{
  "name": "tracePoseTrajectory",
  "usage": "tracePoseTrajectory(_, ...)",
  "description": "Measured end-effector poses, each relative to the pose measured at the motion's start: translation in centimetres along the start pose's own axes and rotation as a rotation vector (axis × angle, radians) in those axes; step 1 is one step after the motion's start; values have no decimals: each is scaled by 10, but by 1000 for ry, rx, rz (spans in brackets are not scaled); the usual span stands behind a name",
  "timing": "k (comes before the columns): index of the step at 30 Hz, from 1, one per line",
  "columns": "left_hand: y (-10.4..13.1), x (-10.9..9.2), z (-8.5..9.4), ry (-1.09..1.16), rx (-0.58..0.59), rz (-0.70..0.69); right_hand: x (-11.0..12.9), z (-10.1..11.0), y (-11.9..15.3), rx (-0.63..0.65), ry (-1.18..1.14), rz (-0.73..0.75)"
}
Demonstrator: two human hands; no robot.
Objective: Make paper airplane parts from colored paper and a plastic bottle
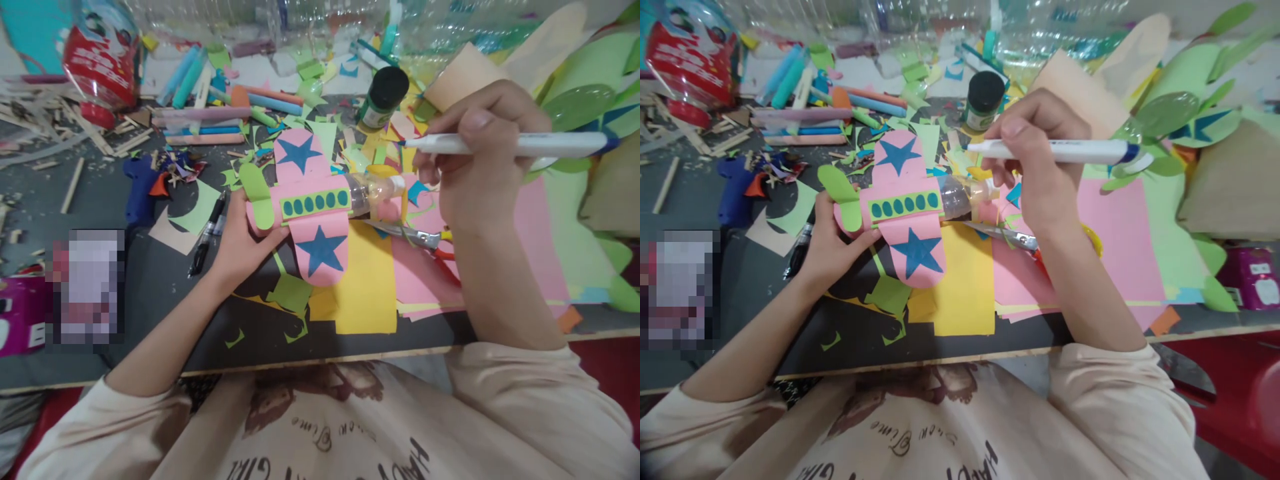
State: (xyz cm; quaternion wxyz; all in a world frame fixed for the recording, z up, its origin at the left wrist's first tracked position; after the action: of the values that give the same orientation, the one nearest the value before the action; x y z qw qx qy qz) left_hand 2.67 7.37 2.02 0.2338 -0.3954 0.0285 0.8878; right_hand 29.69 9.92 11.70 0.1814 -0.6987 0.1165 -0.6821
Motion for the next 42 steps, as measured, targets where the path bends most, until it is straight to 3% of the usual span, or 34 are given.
tracePoseTrajectory(3, -6, -12, -9, 58, 31, -52, -1, 0, -1, 5, -46, -12)
tracePoseTrajectory(11, -32, -21, -33, 213, 60, -153, -4, -14, 1, 238, 145, -79)
tracePoseTrajectory(17, -32, -19, -40, 300, 91, -202, -12, -38, 2, 409, 188, -232)
tracePoseTrajectory(23, -32, -25, -39, 407, 128, -222, -15, -70, 4, 526, 252, -246)
tracePoseTrajectory(38, -38, -26, -39, 317, 91, -217, -25, -73, 16, 423, 300, -200)
tracePoseTrajectory(42, -38, -22, -40, 327, 80, -201, -29, -74, 16, 445, 262, -199)
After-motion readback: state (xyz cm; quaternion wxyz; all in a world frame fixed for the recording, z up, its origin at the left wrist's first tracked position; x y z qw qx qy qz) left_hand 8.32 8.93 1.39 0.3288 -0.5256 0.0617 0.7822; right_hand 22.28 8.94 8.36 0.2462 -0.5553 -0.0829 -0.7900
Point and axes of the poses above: each hand's wrist, its own y-axis away from the middle knuckle, its own z-axis out of the back of the hand, x = y × z, the point moved 8 cm from there along -y, towards the middle knuckle, and after that the axes turned 14 degrees about x, right-handed, at the moved point
